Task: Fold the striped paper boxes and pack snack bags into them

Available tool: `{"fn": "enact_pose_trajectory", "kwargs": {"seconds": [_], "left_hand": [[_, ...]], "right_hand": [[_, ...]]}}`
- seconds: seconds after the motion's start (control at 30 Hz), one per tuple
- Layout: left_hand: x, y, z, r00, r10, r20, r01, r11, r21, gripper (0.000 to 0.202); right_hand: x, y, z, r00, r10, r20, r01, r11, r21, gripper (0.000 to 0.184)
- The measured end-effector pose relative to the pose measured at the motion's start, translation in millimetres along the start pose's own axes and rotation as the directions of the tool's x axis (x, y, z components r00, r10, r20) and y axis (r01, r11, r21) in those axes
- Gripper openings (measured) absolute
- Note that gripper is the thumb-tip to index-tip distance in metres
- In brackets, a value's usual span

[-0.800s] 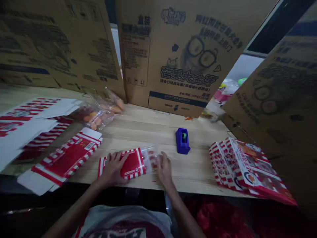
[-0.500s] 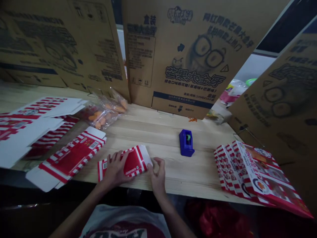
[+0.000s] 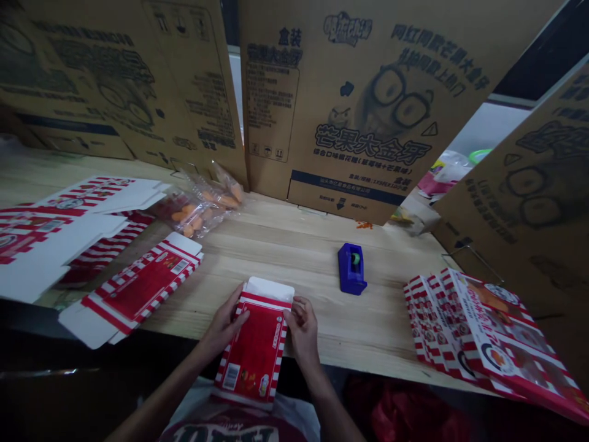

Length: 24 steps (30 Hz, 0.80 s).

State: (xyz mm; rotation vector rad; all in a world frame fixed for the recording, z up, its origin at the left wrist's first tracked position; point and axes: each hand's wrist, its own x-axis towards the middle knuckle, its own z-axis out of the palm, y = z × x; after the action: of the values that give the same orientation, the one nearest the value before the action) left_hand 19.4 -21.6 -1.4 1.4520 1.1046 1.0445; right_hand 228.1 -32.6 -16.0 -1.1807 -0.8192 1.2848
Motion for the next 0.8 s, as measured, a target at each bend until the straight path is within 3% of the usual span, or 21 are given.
{"fn": "enact_pose_trajectory", "kwargs": {"seconds": [0.13, 0.27, 0.33, 0.4, 0.5, 0.53, 0.63, 0.7, 0.8], "left_hand": [[-3, 0, -3.3, 0.997, -0.054, 0.052, 0.059, 0.994, -0.094, 0.053], [1, 3, -10.3, 0.991, -0.064, 0.120, 0.068, 0.997, -0.027, 0.034], [7, 5, -11.9, 0.997, 0.004, 0.082, -0.009, 0.998, 0.057, 0.015], [13, 4, -10.8, 0.998, 0.052, 0.025, -0.054, 0.996, 0.071, 0.014], [18, 1, -5.7, 0.997, -0.012, -0.080, 0.006, 0.997, -0.071, 0.016], [19, 0, -4.2, 0.993, -0.050, -0.108, 0.036, 0.992, -0.122, 0.015], [19, -1, -5.0, 0.984, -0.125, -0.128, 0.095, 0.971, -0.218, 0.024], [20, 0, -10.5, 0.993, -0.092, -0.073, 0.080, 0.984, -0.156, 0.031], [20, 4, -21.6, 1.000, 0.019, 0.005, -0.019, 0.997, 0.072, 0.014]], "right_hand": [[-9, 2, 1, 0.997, -0.069, -0.030, 0.063, 0.984, -0.166, 0.042], [-14, -8, 5, 0.991, -0.102, 0.088, 0.123, 0.952, -0.280, 0.021], [-14, -12, 7, 0.978, -0.153, 0.145, 0.190, 0.935, -0.298, 0.015], [-10, -13, 10, 0.969, -0.202, 0.143, 0.237, 0.924, -0.300, 0.017], [0, -12, 14, 0.978, -0.202, 0.053, 0.209, 0.946, -0.249, 0.012], [3, -12, 15, 0.983, -0.184, 0.029, 0.186, 0.956, -0.226, 0.018], [9, -14, 17, 0.988, -0.122, 0.096, 0.140, 0.966, -0.215, 0.027], [10, -17, 17, 0.977, -0.115, 0.181, 0.158, 0.957, -0.245, 0.013], [8, -23, 15, 0.950, -0.173, 0.259, 0.247, 0.924, -0.292, 0.011]]}}
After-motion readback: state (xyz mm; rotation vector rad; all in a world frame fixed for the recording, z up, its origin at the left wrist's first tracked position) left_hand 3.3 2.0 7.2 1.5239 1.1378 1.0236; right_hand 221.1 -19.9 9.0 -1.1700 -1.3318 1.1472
